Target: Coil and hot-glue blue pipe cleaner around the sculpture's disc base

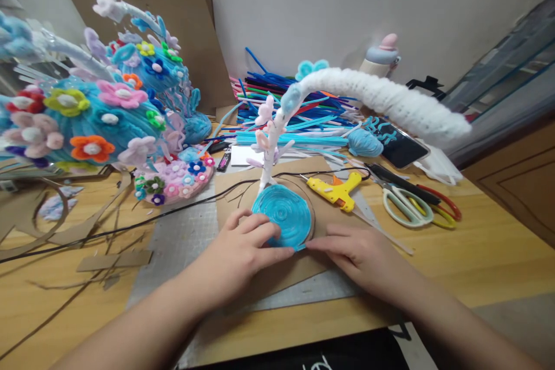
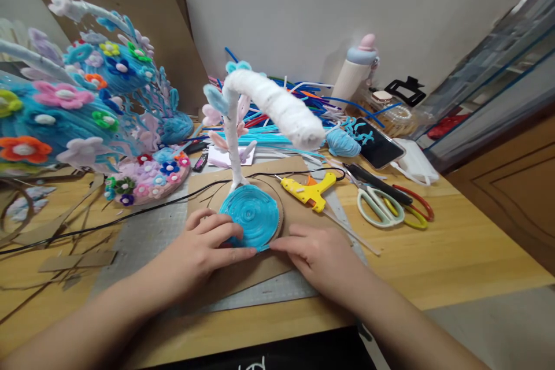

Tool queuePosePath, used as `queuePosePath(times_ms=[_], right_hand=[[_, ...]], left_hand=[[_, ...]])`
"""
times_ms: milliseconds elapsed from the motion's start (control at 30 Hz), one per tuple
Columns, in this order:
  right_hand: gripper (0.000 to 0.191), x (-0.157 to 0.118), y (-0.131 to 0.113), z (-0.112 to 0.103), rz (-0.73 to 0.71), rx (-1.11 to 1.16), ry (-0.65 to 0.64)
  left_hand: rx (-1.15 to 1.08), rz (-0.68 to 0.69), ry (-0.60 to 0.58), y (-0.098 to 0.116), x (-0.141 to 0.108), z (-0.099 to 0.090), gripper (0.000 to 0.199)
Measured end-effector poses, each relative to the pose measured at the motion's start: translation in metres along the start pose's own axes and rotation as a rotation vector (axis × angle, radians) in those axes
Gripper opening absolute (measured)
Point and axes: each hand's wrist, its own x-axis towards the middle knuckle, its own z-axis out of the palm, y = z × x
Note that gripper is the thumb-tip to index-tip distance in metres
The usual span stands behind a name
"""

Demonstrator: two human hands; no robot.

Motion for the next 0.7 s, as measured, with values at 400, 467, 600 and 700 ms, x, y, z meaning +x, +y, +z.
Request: queuePosePath(times_ms=[400,467,600,700], right_hand=[[0.012,0.024,0.014,-0.005,0.396,0.384,-0.125],[0.012,0.028,0.015,-0.006,0.415,0.381,-0.138],[0.009,0.035,0.017,-0.008,0.429,0.335,-0.129],[0.005,0.041,0.022,-0.007,0.447,0.335,-0.124]], left_hand=[[0.001,-0.004,0.022,0.002,0.000,0.000,0.037],[-0.006,-0.005,0.011,0.002,0.000,0.000,0.038],[-0.005,-0.006,-0.011,0.003,0.001,0.000,0.037],[-0.005,-0.010,-0.013,0.003,0.001,0.000,0.036]])
